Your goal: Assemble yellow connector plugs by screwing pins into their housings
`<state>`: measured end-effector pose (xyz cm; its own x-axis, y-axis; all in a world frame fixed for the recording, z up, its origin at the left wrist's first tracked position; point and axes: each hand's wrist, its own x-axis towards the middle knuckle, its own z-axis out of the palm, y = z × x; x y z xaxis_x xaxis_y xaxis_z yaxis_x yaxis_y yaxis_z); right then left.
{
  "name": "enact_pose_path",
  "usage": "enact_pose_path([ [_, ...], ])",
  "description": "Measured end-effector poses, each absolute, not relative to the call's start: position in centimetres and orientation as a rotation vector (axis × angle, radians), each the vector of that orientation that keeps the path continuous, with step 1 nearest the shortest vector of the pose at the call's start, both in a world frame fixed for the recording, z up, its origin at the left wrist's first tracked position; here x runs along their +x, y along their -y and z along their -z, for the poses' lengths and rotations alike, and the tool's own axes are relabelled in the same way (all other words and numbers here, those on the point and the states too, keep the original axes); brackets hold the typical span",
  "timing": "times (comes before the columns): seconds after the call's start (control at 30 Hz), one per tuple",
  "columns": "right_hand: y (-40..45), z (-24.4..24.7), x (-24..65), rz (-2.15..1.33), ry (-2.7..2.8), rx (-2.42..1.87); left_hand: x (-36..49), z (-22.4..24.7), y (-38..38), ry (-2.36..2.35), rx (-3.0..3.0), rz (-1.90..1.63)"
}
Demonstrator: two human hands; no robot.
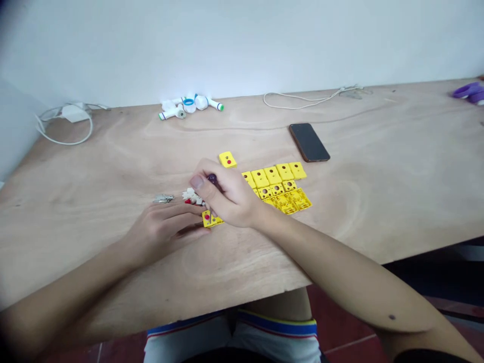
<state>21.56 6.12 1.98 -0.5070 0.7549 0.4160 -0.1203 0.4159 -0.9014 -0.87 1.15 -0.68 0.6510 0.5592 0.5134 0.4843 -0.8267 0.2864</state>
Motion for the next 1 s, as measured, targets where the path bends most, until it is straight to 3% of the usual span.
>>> enact_pose_path([
  [0.63,-6.4,-2.0,21.2,-1.048,1.914,-0.421,-0.9,0.8,-1.3,-0.881,2.774,-0.899],
  [0.77,-6.6,-4.1,21.9,-1.020,2.132,-0.454,-0.8,0.9,-1.3,-0.914,2.746,-0.940],
  [1.0,-6.5,-10.5,23.4,-0.749,2.745,-0.891,-0.5,1.1,-1.1,-0.979,2.705,-0.879],
])
